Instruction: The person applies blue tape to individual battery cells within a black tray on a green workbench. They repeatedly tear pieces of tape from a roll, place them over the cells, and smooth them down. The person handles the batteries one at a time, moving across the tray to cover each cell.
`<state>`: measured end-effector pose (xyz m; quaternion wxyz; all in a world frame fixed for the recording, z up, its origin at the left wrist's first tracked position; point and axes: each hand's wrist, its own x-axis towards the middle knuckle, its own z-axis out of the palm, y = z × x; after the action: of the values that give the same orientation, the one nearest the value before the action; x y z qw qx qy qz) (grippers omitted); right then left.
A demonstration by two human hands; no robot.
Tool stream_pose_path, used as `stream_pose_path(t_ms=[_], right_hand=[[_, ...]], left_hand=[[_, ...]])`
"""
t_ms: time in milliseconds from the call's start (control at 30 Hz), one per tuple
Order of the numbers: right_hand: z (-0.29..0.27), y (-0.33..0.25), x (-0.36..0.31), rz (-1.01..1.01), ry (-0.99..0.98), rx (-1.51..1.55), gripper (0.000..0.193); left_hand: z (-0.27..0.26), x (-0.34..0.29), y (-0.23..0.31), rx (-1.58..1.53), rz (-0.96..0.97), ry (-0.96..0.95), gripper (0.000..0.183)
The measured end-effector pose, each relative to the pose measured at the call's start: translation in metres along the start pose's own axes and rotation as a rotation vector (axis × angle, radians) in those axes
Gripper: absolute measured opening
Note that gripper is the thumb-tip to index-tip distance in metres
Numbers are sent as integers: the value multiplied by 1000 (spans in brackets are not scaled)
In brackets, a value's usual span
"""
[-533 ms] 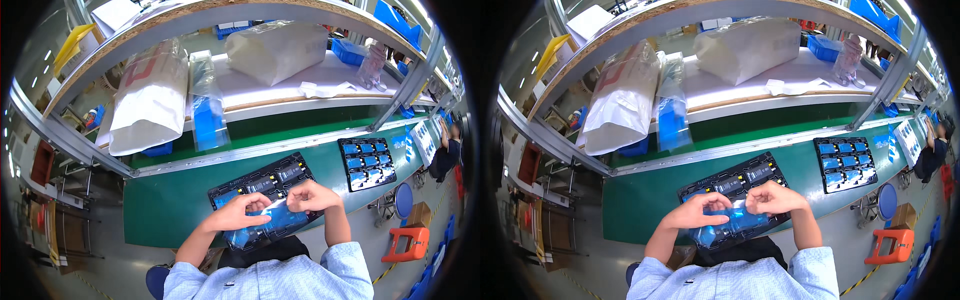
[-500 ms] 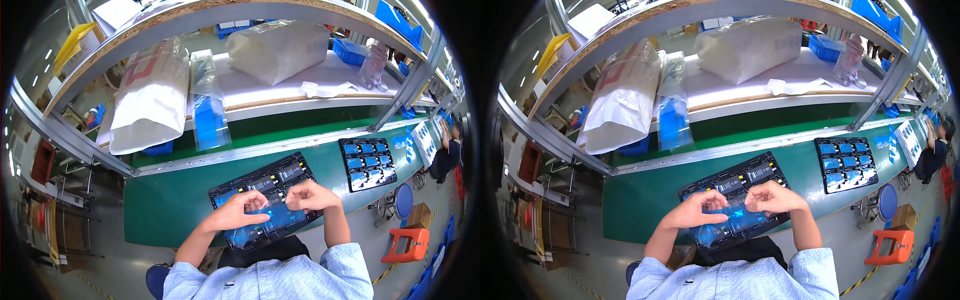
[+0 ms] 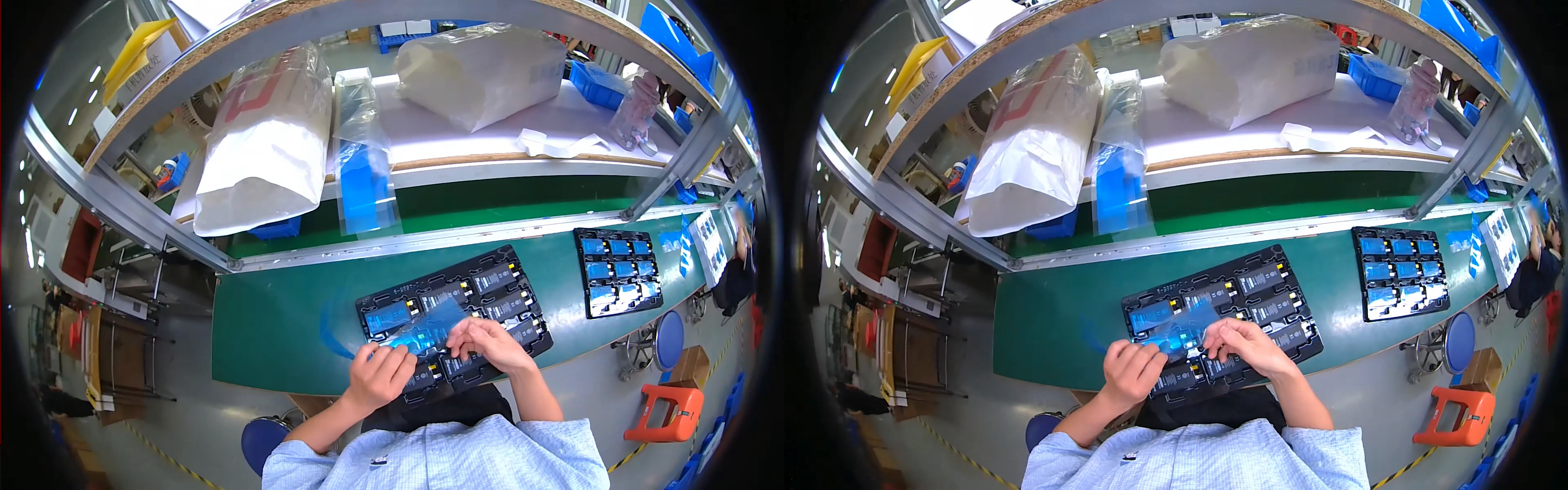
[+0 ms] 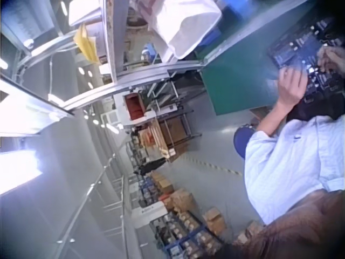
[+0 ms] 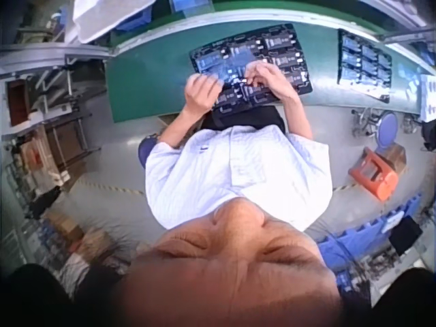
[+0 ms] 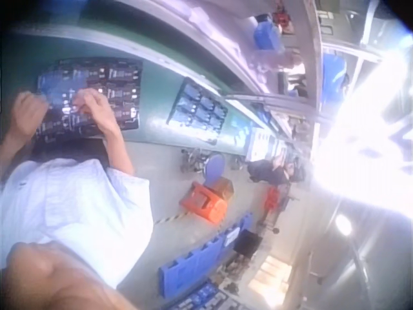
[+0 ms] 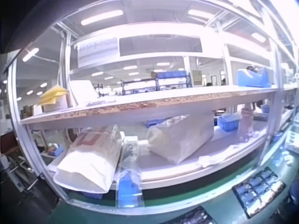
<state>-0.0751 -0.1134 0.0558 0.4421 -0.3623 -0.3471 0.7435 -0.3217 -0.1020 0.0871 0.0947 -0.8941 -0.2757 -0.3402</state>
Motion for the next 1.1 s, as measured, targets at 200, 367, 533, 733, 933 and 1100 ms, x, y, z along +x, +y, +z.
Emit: stream_pose_path(t_ms=[200,367,533,733,933,1100], right_hand=[[-5,21,2,-2,75,-249,27],[-2,28,1,60,50,-380,22],[13,36,-2,-88,223,-518,19],[38,6,-20,-380,97,-822,11],[22,-2,-18,-404,-466,-489,20],[31,11,-10,-234,-147,-725,28]], left_hand=[[18,-20,13,-3,-69,-104,11],[26,-34,20,0,-88,-122,13],[19,-20,25,-312,-327,-350,32],[-14,-8,9,-535,-609,-426,47],[-26,3,-6,-695,-512,-333,11],[-16,-1,-3,-703,-386,-422,13]])
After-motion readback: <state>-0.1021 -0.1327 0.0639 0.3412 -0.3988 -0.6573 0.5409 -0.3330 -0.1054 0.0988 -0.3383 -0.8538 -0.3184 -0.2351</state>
